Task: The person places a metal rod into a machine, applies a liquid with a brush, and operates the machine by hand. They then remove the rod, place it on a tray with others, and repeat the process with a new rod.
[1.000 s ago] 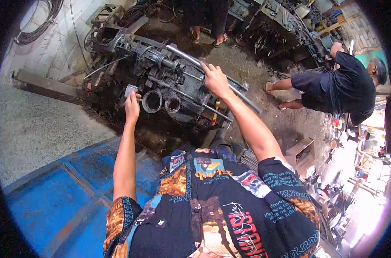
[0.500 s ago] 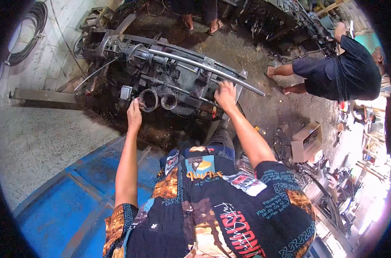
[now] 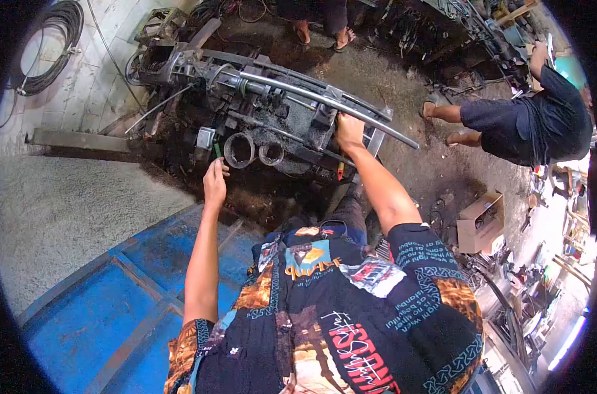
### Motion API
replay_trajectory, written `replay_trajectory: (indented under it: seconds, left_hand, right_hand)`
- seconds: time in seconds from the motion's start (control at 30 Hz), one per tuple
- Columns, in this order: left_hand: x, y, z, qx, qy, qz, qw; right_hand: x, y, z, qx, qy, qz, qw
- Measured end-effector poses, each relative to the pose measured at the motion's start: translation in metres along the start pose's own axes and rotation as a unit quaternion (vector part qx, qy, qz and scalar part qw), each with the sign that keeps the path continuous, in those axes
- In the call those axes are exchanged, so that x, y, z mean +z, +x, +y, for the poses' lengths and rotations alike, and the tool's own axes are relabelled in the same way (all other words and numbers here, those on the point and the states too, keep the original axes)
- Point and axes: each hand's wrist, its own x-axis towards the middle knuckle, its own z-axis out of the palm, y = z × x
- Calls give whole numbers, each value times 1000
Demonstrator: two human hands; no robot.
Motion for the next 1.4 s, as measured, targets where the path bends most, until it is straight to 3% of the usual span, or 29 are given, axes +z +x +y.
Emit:
replay_trajectory:
  seconds: [0.1, 0.2, 0.3, 0.5, 0.57, 0.63, 0.7, 0.9, 0.97, 1.03, 1.07, 1.2, 1.4]
  left_hand:
    - [0, -3, -10, 3, -10, 9, 1000]
    - [-1, -4, -13, 17, -11, -5, 1000]
    - [1, -5, -8, 8, 8, -3, 1000]
    - [5, 2, 6, 72, 40, -16, 996]
    - [12, 7, 30, 226, 115, 16, 967]
    - [17, 13, 80, 211, 148, -16, 966]
    - [29, 32, 107, 373, 218, -14, 902]
    - [98, 83, 188, 574, 322, -57, 751]
    - [122, 106, 185, 590, 399, -89, 696]
    - [139, 123, 190, 516, 424, -178, 723]
    - [143, 128, 188, 557, 376, -168, 721]
    - [147, 127, 196, 558, 368, -205, 715]
    - [167, 108, 206, 600, 348, -186, 696]
  right_hand:
    - [-5, -9, 7, -32, -22, 41, 998]
    - [-8, -9, 10, -20, -9, 1, 1000]
    - [-2, -6, 3, -10, -6, 21, 1000]
    - [2, -1, 4, -21, 5, 13, 1000]
    - [-5, -6, 12, -25, -11, 24, 999]
    - [-17, -19, 25, 8, -16, -34, 999]
    - [-27, -39, 37, 36, -32, -51, 998]
    - [-65, -99, 65, 72, -97, -84, 989]
    - [-72, -116, 69, 85, -80, -97, 988]
    - [-90, -122, 69, 99, -110, -136, 980]
    - [-100, -125, 66, 95, -91, -136, 982]
    - [-109, -143, 62, 79, -72, -107, 988]
    - [-111, -158, 70, 78, -56, -81, 992]
